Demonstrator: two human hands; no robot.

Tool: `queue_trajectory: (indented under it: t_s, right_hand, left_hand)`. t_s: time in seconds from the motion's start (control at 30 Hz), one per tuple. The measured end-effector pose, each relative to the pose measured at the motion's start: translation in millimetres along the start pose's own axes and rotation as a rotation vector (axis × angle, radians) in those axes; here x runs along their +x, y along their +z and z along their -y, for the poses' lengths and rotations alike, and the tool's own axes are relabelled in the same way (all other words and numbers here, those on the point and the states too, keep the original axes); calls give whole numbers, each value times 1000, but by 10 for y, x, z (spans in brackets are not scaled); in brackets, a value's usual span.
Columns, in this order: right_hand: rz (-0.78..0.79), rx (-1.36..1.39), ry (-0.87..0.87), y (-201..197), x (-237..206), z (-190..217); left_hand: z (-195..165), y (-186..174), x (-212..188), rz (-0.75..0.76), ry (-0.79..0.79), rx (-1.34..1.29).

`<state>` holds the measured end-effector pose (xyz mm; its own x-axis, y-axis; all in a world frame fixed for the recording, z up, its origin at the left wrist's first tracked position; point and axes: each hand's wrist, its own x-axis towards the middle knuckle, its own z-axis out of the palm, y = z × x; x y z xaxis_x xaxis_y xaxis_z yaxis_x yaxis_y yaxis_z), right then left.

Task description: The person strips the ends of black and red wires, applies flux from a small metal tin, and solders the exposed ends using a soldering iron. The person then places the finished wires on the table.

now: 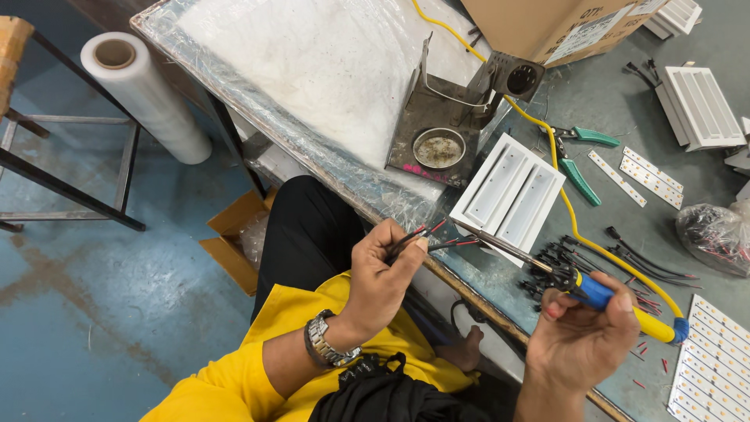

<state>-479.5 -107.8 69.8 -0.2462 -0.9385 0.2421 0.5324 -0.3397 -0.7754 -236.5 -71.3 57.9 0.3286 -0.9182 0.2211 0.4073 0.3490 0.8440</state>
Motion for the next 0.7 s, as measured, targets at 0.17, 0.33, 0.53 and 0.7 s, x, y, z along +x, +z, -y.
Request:
queue_trajectory:
  t_s: [0.17, 0.33, 0.53, 0.7]
  right_hand:
    - [-24, 0, 18, -23, 41, -25]
    - [-48, 94, 108, -41, 97, -32]
    - [-13, 193, 197, -83, 110, -30]
    - [-56, 279, 272, -126, 117, -18]
  left_hand:
    - [-8, 22, -28, -16, -5, 22]
    - [-67, 17, -39, 70, -24, -70]
    - [-124, 48, -39, 166, -288, -408]
    - [-112, 154, 4, 206, -419, -494]
